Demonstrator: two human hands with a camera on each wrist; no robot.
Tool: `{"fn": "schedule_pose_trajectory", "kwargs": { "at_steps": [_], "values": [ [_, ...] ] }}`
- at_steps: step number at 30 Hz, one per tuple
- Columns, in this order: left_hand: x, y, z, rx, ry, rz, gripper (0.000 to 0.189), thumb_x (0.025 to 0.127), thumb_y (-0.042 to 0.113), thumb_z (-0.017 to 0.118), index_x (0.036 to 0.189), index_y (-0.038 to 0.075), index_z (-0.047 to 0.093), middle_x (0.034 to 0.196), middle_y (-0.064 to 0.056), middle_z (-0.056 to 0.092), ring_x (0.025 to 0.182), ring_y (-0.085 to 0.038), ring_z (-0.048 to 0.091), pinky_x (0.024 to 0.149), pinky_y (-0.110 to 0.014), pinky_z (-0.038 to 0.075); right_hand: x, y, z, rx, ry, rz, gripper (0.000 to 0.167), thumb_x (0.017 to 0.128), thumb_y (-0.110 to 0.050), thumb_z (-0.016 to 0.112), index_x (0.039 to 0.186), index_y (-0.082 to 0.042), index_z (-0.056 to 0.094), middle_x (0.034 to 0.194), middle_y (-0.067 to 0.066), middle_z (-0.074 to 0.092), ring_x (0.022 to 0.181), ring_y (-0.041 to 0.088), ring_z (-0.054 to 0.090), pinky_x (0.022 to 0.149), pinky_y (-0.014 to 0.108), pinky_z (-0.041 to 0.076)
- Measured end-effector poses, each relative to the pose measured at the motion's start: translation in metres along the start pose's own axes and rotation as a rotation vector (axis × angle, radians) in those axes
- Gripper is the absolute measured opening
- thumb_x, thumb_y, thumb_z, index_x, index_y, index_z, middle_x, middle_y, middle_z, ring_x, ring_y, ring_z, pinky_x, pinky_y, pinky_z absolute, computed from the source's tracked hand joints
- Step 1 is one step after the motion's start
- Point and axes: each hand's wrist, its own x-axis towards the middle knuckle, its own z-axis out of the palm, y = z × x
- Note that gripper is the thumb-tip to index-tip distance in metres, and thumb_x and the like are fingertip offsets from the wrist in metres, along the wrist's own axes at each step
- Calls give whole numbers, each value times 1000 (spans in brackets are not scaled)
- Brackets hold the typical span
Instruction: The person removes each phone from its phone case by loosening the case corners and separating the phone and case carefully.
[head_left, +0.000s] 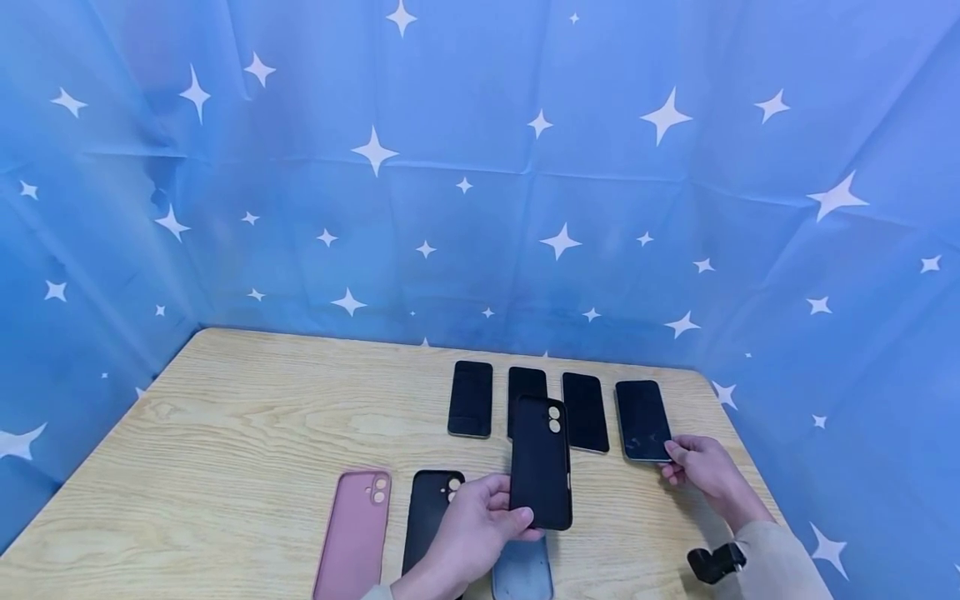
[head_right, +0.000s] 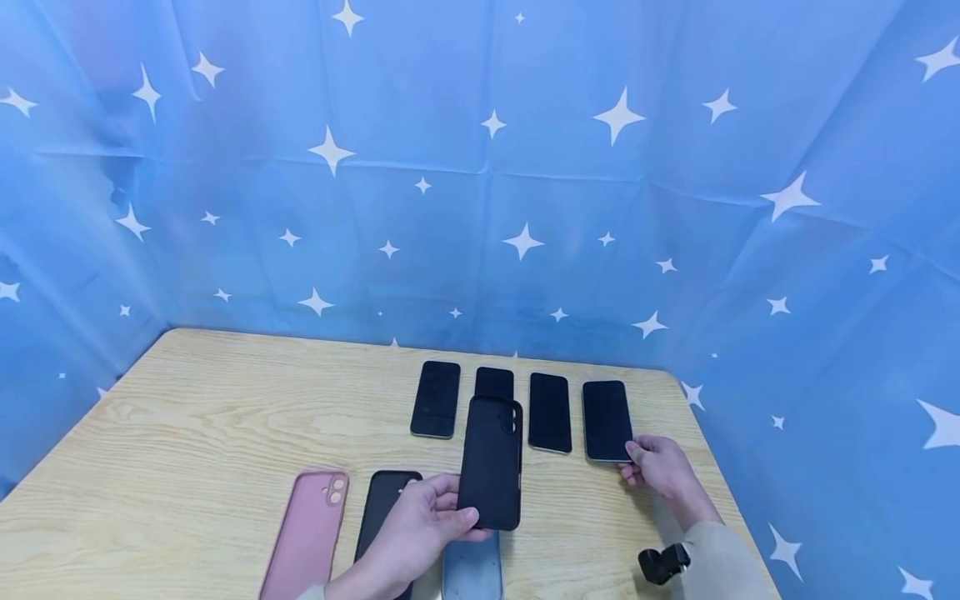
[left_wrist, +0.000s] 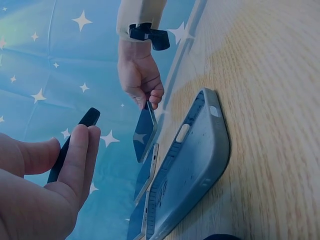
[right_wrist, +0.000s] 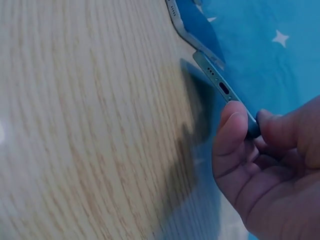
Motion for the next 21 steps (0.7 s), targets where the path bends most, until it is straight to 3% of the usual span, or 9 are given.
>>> {"fn": "schedule_pose_trajectory", "kwargs": {
  "at_steps": [10, 17, 21],
  "values": [
    [-2, -1, 1, -11, 0, -4, 28, 94, -14, 62, 122, -12, 62, 102, -18, 74, 90, -35, 76, 78, -38, 66, 9, 6, 0, -37, 31, 18, 38, 112, -6, 35, 131, 25, 43, 79, 6, 62, 70, 13, 60, 62, 25, 56],
    [-1, 0, -1, -3, 1, -8, 28, 94, -14, 62, 122, -12, 62, 101, -17, 74, 90, -34, 76, 78, -37, 66, 11, 5, 3, -246, 129, -7, 30, 109, -7, 41, 114, 17, 58, 78, 9, 63, 68, 16, 62, 60, 28, 57],
    [-2, 1, 0, -5, -1, -6, 28, 94, -14, 63, 121, -11, 62, 101, -17, 74, 90, -33, 76, 78, -37, 66, 11, 3, 3, -368, 168, -5, 28, 108, -12, 46, 101, 9, 63, 73, 5, 63, 66, 17, 60, 59, 30, 52]
  ]
}}
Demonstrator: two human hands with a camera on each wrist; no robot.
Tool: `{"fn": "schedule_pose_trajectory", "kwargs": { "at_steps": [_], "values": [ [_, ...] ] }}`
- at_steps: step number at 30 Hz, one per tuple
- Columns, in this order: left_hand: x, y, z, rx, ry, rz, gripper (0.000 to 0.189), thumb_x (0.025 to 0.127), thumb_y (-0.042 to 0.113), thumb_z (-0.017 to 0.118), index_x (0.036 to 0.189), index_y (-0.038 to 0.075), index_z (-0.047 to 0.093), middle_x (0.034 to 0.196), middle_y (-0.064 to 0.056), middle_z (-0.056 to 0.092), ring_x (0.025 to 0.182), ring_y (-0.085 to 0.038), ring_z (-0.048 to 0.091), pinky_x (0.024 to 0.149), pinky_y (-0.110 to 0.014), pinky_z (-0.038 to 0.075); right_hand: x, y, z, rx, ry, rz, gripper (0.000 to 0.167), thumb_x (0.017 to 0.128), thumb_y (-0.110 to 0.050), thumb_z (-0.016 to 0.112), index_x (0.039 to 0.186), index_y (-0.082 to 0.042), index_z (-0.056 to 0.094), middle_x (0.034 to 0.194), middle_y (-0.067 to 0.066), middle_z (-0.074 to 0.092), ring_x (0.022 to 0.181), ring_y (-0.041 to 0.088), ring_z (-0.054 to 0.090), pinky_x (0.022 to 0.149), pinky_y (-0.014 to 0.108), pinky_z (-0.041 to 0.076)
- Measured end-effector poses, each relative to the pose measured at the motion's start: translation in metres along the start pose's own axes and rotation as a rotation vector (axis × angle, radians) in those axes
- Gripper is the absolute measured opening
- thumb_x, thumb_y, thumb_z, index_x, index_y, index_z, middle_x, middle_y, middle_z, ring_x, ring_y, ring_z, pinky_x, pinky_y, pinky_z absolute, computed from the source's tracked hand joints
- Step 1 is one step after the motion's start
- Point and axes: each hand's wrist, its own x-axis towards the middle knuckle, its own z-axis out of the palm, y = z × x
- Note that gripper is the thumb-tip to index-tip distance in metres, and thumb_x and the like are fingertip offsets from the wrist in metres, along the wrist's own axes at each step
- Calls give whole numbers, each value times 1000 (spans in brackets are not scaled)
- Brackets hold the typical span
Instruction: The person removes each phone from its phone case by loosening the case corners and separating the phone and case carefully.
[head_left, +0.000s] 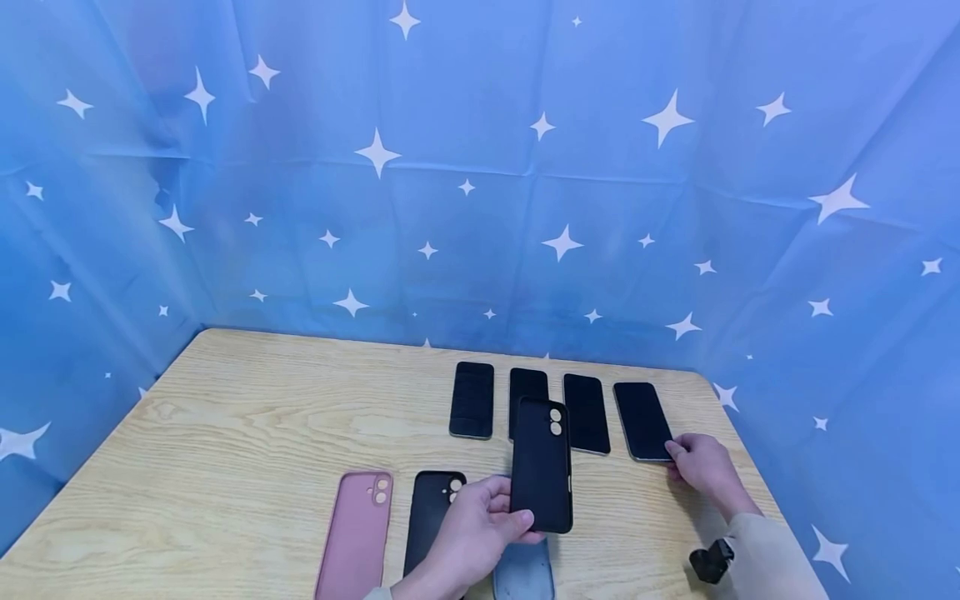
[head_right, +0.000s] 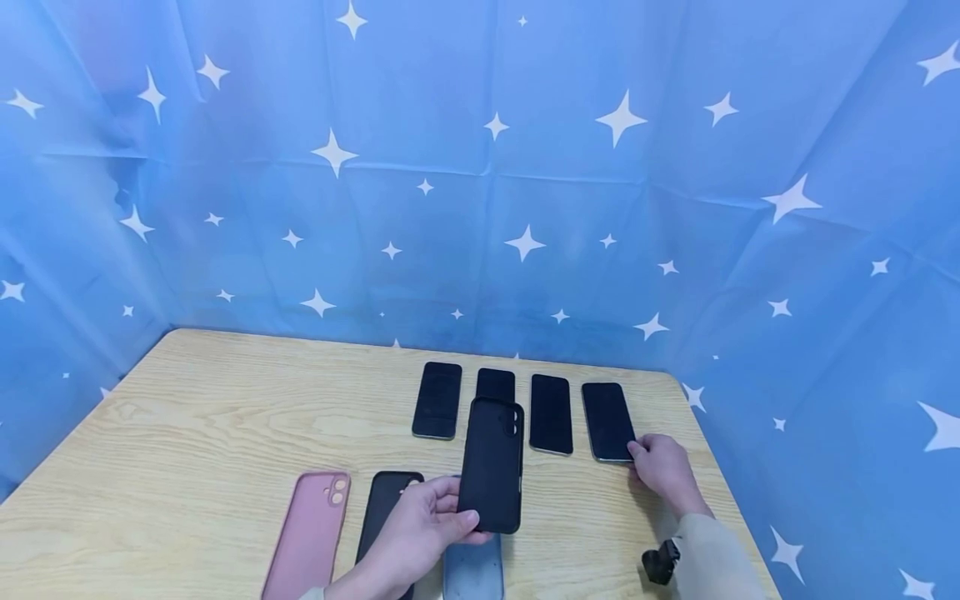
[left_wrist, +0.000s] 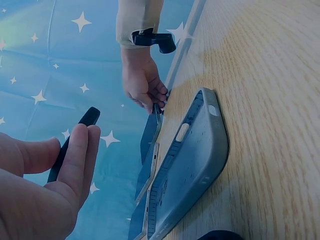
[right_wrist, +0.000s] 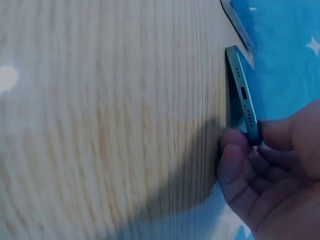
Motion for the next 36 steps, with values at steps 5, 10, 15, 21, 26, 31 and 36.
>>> {"fn": "schedule_pose_trajectory", "kwargs": {
  "at_steps": [5, 10, 15, 21, 26, 31, 36],
  "values": [
    [-2, 0, 2, -18, 1, 10, 28, 93, -15, 63, 121, -12, 62, 101, -18, 74, 90, -34, 76, 77, -37, 66, 0, 0, -1, -128, 9, -5, 30, 108, -17, 50, 84, -1, 61, 67, 3, 58, 65, 19, 55, 59, 30, 43],
    [-2, 0, 2, -17, 3, 5, 28, 93, -15, 63, 121, -12, 62, 101, -18, 74, 91, -34, 76, 77, -37, 66, -1, -2, -2, -167, -11, 1, 31, 107, -18, 51, 82, -2, 59, 66, 3, 59, 65, 20, 55, 59, 30, 42],
    [-3, 1, 2, -5, 6, -13, 28, 94, -14, 63, 122, -12, 62, 102, -17, 74, 92, -33, 76, 78, -37, 66, -1, -2, -3, -178, -19, 0, 31, 106, -17, 52, 80, -3, 59, 63, 3, 59, 64, 20, 55, 58, 30, 43],
    [-2, 2, 2, 3, 3, -24, 28, 93, -14, 64, 122, -11, 63, 102, -17, 74, 93, -32, 76, 78, -37, 66, 0, -1, -4, -158, -26, -2, 30, 106, -15, 51, 81, -2, 61, 65, 3, 61, 63, 18, 58, 57, 30, 46],
    [-4, 0, 4, 0, -9, -14, 29, 93, -14, 64, 122, -11, 63, 102, -17, 74, 92, -33, 76, 77, -37, 66, -1, 1, -6, -146, -28, 9, 32, 107, -16, 51, 80, -3, 61, 67, 4, 62, 63, 18, 58, 57, 30, 47],
    [-5, -3, 7, 9, -26, 0, 28, 92, -15, 65, 119, -12, 64, 100, -18, 75, 89, -36, 76, 76, -37, 66, -4, 2, -8, -136, -23, 8, 32, 107, -17, 48, 82, -2, 61, 69, 4, 61, 64, 18, 57, 57, 30, 46],
    [-5, -7, 12, 42, -37, -37, 22, 93, -13, 65, 114, -10, 66, 98, -17, 75, 85, -35, 76, 75, -37, 66, -8, 2, -8, -136, 25, -22, 29, 107, -16, 46, 87, -1, 61, 69, 5, 58, 64, 20, 54, 57, 31, 43]
  ]
}}
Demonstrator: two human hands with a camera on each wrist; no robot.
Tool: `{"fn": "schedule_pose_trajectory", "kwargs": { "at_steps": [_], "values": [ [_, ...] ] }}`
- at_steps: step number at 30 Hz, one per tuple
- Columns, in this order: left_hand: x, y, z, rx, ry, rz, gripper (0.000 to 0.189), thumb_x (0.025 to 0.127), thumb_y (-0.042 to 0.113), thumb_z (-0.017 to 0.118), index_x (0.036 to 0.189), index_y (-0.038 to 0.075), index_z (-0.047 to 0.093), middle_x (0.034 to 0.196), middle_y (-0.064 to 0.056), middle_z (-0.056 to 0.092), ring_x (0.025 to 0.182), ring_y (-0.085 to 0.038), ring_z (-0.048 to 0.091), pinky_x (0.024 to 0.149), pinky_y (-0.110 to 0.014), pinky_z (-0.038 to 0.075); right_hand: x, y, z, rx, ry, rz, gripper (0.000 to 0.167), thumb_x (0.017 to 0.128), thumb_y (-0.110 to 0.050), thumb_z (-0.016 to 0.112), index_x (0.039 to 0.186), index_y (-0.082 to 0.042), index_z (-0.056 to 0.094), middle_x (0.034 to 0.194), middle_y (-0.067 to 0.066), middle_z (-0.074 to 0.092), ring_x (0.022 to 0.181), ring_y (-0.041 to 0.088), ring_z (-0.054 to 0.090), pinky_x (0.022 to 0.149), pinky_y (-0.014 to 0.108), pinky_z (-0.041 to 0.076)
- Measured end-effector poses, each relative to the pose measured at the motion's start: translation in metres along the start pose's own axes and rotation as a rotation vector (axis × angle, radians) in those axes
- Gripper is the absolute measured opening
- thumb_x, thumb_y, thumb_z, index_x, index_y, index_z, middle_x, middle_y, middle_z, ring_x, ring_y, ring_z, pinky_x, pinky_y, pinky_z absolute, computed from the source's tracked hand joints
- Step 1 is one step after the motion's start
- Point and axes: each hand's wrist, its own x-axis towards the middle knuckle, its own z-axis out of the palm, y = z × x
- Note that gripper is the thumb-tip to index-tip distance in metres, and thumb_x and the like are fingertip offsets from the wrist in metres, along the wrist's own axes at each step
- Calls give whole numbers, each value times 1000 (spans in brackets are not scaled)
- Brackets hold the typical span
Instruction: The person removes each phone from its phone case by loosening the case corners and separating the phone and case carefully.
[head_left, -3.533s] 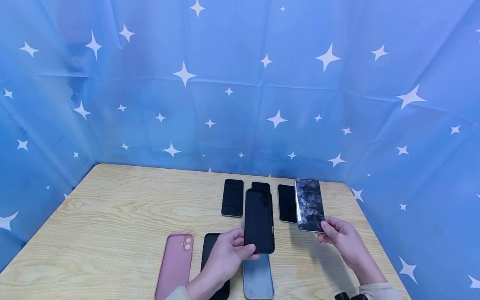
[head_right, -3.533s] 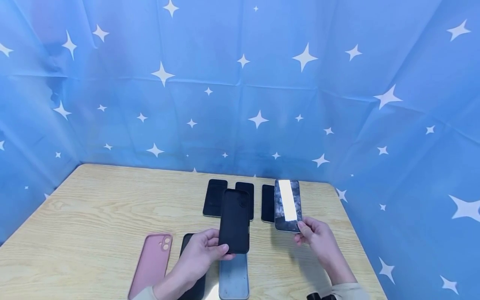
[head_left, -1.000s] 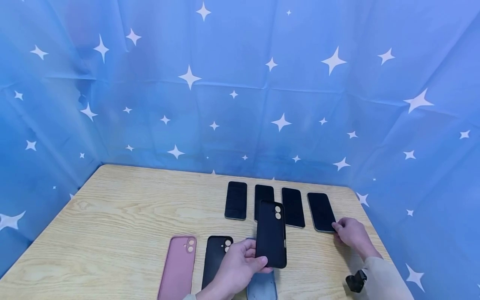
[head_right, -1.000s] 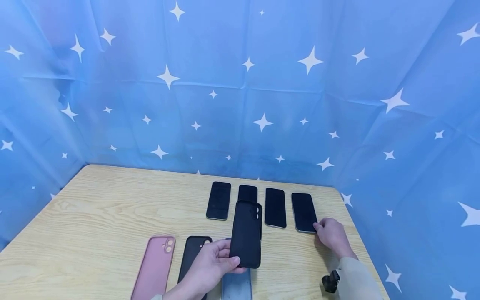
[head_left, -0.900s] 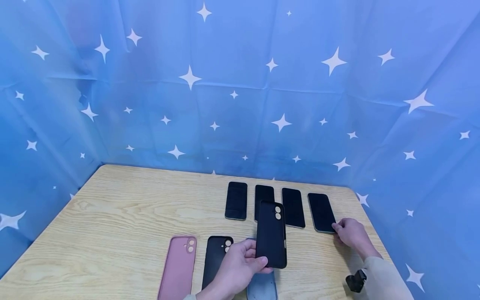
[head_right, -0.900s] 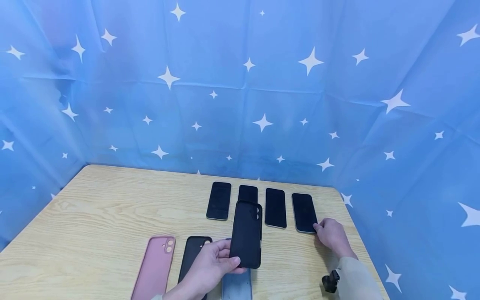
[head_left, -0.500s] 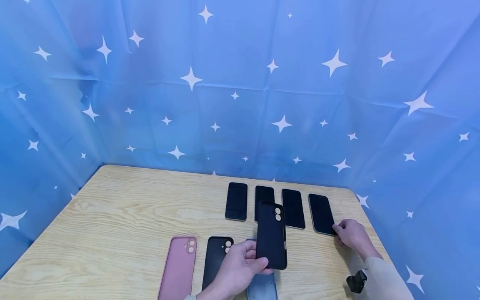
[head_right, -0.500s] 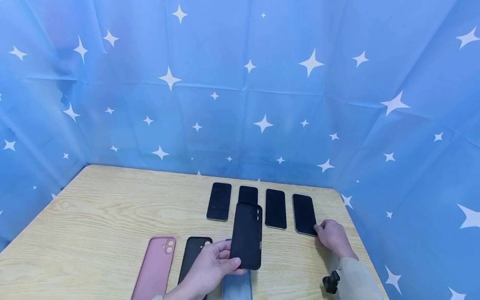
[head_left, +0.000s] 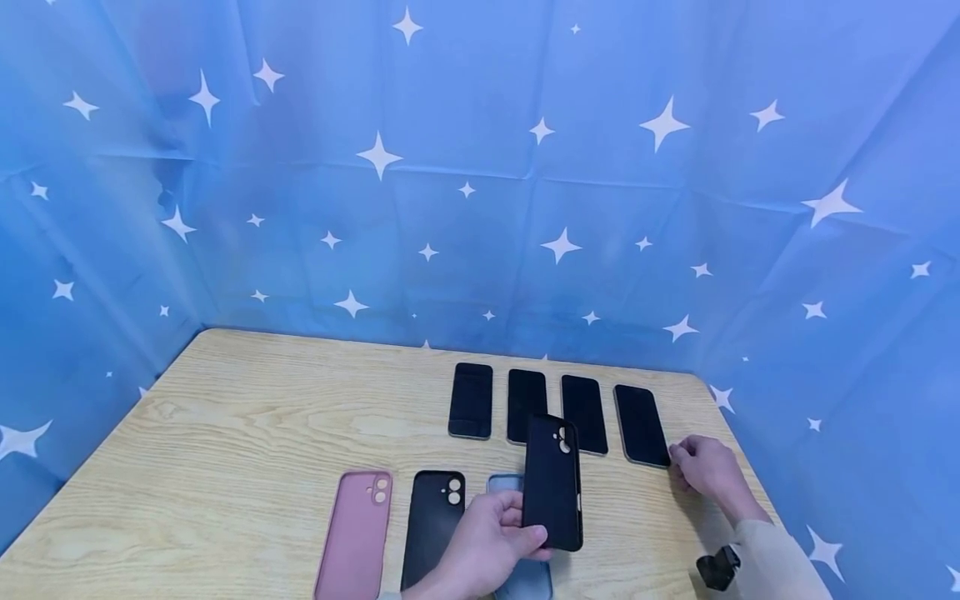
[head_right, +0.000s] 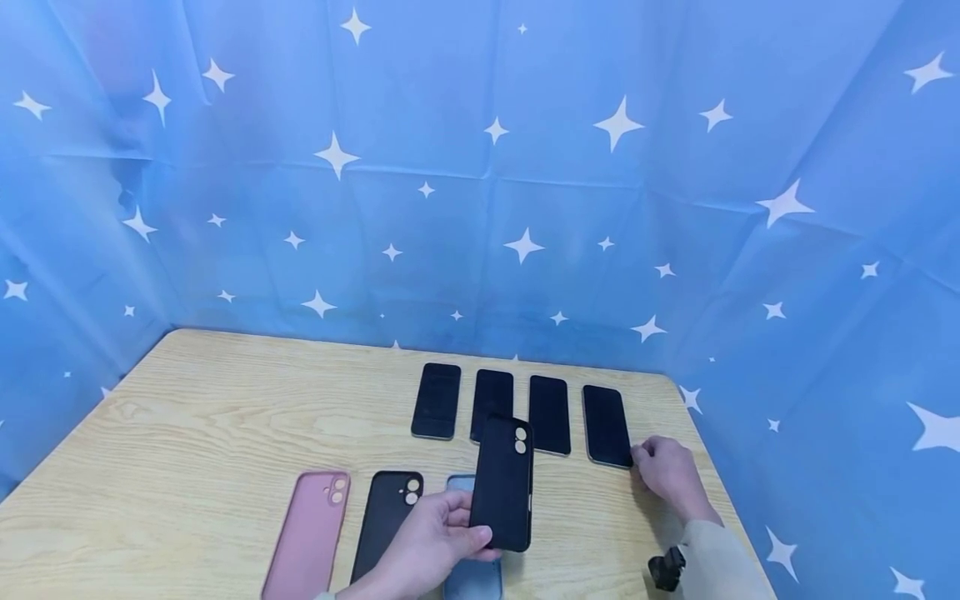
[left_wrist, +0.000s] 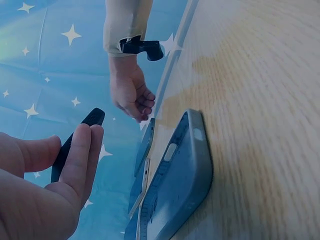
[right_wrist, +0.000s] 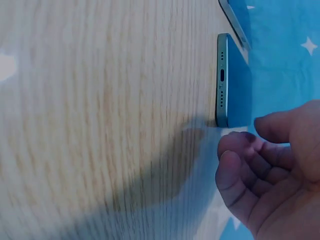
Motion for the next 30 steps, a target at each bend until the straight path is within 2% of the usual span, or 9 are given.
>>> {"fn": "schedule_pose_trajectory", "kwargs": {
  "at_steps": [5, 9, 13, 21, 30],
  "values": [
    [-1, -4, 3, 4, -6, -54, 20, 94, -12, 65, 113, -9, 65, 96, -17, 75, 81, -36, 76, 72, -39, 66, -6, -4, 3, -22, 83, -85, 25, 105, -16, 51, 95, 2, 66, 75, 4, 60, 68, 19, 51, 59, 31, 41],
    [-1, -9, 6, -27, -16, -51, 20, 93, -14, 65, 113, -11, 64, 95, -19, 75, 82, -39, 76, 71, -40, 66, -12, -9, 4, -4, 111, -130, 24, 104, -15, 52, 102, 3, 69, 77, 4, 66, 69, 18, 54, 61, 31, 44],
    [1, -14, 11, -26, -24, -47, 18, 90, -17, 65, 107, -11, 64, 92, -21, 74, 80, -41, 75, 70, -40, 66, -14, -13, 3, 30, 117, -148, 24, 104, -15, 53, 106, 4, 68, 77, 4, 68, 69, 16, 58, 63, 31, 46],
    [6, -23, 23, 13, -6, -107, 18, 88, -19, 65, 103, -8, 65, 87, -17, 74, 76, -36, 76, 71, -40, 66, -18, -23, 4, 98, 115, -146, 22, 104, -12, 56, 106, 6, 68, 82, 6, 70, 69, 15, 64, 60, 26, 50],
    [6, -30, 33, 1, 6, -140, 22, 86, -21, 65, 101, -6, 63, 87, -12, 73, 75, -28, 75, 70, -39, 66, -25, -30, 7, 87, 90, -180, 24, 105, -14, 55, 111, 4, 70, 88, 8, 72, 73, 16, 64, 61, 28, 50]
  ]
}}
